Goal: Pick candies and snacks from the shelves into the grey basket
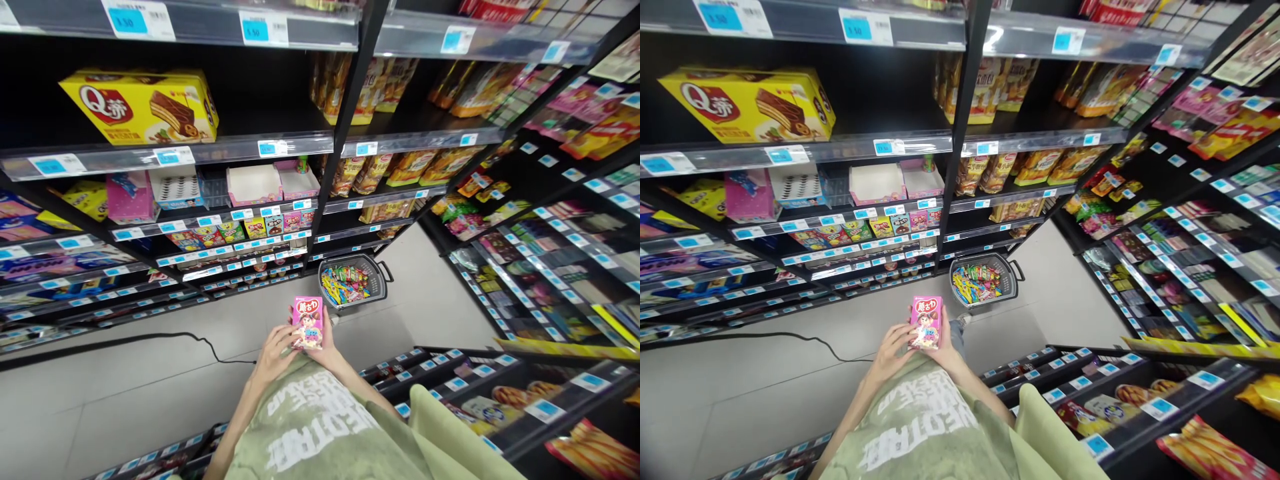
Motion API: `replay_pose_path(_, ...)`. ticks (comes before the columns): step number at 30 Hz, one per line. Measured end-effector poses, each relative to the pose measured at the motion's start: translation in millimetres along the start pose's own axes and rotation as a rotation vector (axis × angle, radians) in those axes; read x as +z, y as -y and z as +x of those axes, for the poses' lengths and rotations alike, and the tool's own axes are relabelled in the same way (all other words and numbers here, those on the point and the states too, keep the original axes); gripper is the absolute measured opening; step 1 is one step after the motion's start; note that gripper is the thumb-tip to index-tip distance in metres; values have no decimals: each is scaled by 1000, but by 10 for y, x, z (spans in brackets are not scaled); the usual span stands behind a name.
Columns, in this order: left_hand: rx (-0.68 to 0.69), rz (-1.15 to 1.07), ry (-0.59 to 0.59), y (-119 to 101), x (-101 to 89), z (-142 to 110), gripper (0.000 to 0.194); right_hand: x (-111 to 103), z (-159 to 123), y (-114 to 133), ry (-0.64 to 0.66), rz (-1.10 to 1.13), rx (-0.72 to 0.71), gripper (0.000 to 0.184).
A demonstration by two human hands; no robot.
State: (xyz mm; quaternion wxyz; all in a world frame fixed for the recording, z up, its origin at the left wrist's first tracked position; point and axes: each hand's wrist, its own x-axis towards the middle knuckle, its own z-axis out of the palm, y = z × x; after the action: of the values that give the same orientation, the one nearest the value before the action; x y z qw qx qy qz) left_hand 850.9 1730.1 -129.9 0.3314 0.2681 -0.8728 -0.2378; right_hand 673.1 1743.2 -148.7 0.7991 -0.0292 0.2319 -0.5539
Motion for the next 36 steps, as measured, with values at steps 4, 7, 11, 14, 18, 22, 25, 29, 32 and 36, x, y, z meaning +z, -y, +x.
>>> replay_pose_path(4,-223,-102,-50,-21,4,-26,40,-2,73,-45,24,1,22,65)
replay_pose_path(7,-528,-327,-82,21,45,-55,54,38,114,-89,-8,4,-17,65)
replay_pose_path(11,-827,-571,-159,164,110,-110,66,69,161,-155,-38,-52,-19,54)
replay_pose_path(14,-888,-644,-184,235,115,-162,70,23,231,-191,-62,-120,-44,46)
replay_pose_path(18,-910,-597,-251,277,84,-229,73,-110,334,-159,-169,-249,-153,38)
replay_pose_path(22,-896,-543,-315,370,93,-285,68,-204,336,29,-121,-581,-263,41)
replay_pose_path(25,-871,-480,-321,448,127,-319,61,-198,288,232,16,-942,-311,49)
replay_pose_path(29,-854,-411,-271,485,152,-338,52,-90,260,439,136,-1478,-360,61)
replay_pose_path(32,-825,-363,-235,474,146,-328,45,27,282,496,232,-1795,-405,49)
replay_pose_path(36,-758,-286,-221,484,146,-312,38,110,325,484,312,-1951,-445,41)
